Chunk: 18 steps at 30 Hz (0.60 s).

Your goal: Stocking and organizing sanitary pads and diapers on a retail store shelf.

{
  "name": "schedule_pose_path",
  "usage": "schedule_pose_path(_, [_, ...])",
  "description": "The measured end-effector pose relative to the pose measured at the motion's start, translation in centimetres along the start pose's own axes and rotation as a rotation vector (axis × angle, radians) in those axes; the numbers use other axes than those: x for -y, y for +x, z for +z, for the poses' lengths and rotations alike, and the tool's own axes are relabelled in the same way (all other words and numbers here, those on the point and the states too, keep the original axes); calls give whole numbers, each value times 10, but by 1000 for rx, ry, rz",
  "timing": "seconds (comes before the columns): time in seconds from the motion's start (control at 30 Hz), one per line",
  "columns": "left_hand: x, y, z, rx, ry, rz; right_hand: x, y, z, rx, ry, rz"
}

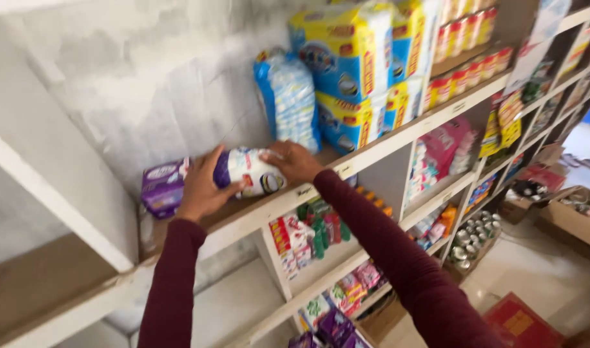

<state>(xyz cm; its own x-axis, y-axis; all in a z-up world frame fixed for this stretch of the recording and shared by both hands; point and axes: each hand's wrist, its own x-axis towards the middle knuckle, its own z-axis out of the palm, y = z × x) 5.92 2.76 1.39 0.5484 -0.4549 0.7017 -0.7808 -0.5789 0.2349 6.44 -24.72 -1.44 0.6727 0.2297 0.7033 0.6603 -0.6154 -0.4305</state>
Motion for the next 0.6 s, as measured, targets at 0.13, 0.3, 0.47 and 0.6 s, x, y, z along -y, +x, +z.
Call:
schedule_pose_path(0.13, [-8, 5, -8, 66, -89, -115, 14, 5, -5, 40, 281, 128])
schedule_pose_path(0.3, [-36, 16, -25, 53, -349, -291, 12, 26, -15, 31, 655, 349])
schedule_pose_path(0.47, [-42, 30, -27, 78, -634, -348, 27, 51, -60, 94, 654, 368])
schedule_pose_path(0.6, [-69, 47, -24, 84, -837, -387, 40, 63, -106, 106, 259, 422])
